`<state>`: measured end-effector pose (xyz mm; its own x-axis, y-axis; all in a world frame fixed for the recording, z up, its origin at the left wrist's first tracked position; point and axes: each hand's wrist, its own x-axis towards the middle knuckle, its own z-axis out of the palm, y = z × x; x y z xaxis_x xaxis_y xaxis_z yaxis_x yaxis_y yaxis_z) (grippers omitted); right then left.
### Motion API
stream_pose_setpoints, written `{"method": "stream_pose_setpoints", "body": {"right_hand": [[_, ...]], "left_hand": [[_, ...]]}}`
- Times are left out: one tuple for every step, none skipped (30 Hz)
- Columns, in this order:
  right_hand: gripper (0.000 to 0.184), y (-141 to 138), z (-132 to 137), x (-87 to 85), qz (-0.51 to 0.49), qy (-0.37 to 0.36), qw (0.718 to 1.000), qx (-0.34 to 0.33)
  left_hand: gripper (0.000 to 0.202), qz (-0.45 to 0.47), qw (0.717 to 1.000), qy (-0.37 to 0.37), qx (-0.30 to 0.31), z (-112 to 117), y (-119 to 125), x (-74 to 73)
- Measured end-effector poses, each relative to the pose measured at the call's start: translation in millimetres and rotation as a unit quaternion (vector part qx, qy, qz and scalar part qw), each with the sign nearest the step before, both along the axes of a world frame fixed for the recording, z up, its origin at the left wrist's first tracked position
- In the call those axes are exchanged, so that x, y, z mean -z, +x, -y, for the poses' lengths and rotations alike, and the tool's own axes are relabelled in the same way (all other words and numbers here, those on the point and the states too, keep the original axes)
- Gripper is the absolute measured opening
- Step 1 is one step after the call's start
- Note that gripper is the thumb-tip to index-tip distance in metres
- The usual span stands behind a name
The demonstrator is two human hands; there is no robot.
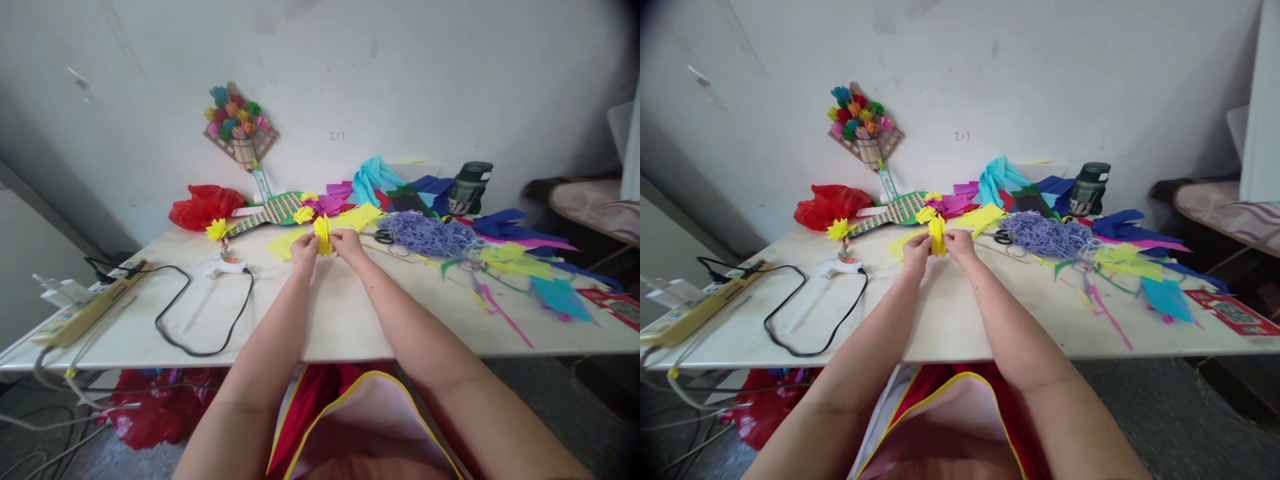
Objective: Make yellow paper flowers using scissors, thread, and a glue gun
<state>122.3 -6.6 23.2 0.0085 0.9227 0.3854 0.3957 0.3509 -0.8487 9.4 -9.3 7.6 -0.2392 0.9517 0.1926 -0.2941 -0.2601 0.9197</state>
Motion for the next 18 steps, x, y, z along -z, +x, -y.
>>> {"method": "stream_pose_setpoints", "body": {"right_hand": [[0.018, -0.3, 0.6, -0.7, -0.016, -0.007, 1.0, -0.004], [0.017, -0.6, 1.2, -1.4, -0.031, -0.014, 0.999, -0.009], [0.016, -0.9, 1.8, -2.0, -0.044, -0.022, 0.999, -0.013], [0.016, -1.2, 2.2, -2.6, -0.054, -0.028, 0.998, -0.015], [0.016, -1.4, 2.4, -2.9, -0.061, -0.031, 0.998, -0.017], [0.016, -1.4, 2.3, -3.0, -0.063, -0.032, 0.997, -0.017], [0.016, -1.4, 1.9, -2.7, -0.063, -0.031, 0.997, -0.017], [0.017, -1.3, 1.1, -2.1, -0.059, -0.027, 0.998, -0.015], [0.017, -1.1, 0.0, -1.1, -0.054, -0.021, 0.998, -0.012], [0.017, -0.8, -1.5, 0.2, -0.046, -0.013, 0.999, -0.008], [0.016, -0.5, -3.1, 1.8, -0.036, -0.006, 0.999, -0.003], [0.016, -0.2, -4.7, 3.4, -0.027, 0.0, 1.0, 0.004], [0.017, 0.1, -6.3, 5.0, -0.019, 0.005, 1.0, 0.012], [0.017, 0.2, -7.6, 6.5, -0.013, 0.009, 1.0, 0.018], [0.017, 0.3, -8.6, 7.7, -0.01, 0.009, 1.0, 0.024], [0.017, 0.3, -9.3, 8.5, -0.009, 0.009, 0.999, 0.029], [0.017, 0.3, -9.5, 8.9, -0.012, 0.006, 0.999, 0.033], [0.017, 0.1, -9.2, 8.8, -0.017, 0.003, 0.999, 0.036]], "left_hand": [[0.032, -0.004, 1.0, 0.0, -0.002, -1.3, -0.2, 1.1], [0.032, -0.007, 1.0, 0.001, -0.005, -2.6, -0.5, 2.2], [0.033, -0.011, 1.0, 0.003, -0.007, -4.0, -0.8, 3.3], [0.033, -0.016, 1.0, 0.004, -0.009, -5.3, -1.2, 4.4], [0.033, -0.022, 1.0, 0.005, -0.012, -6.5, -1.6, 5.4], [0.033, -0.029, 0.999, 0.006, -0.016, -7.6, -2.0, 6.4], [0.032, -0.036, 0.999, 0.006, -0.02, -8.6, -2.4, 7.3], [0.032, -0.043, 0.999, 0.007, -0.022, -9.3, -2.8, 8.0], [0.032, -0.049, 0.998, 0.008, -0.024, -9.9, -3.0, 8.6], [0.031, -0.053, 0.998, 0.011, -0.024, -10.2, -3.1, 9.0], [0.031, -0.056, 0.998, 0.015, -0.025, -10.3, -3.1, 9.2], [0.03, -0.058, 0.998, 0.019, -0.026, -10.2, -3.0, 9.3], [0.03, -0.059, 0.998, 0.022, -0.026, -9.9, -2.9, 9.2], [0.029, -0.061, 0.997, 0.025, -0.026, -9.6, -2.7, 9.0], [0.028, -0.062, 0.997, 0.026, -0.027, -9.1, -2.4, 8.8], [0.027, -0.063, 0.997, 0.027, -0.027, -8.6, -2.2, 8.4], [0.027, -0.064, 0.997, 0.027, -0.027, -8.0, -1.9, 8.0], [0.027, -0.064, 0.997, 0.026, -0.026, -7.4, -1.7, 7.5]]}}
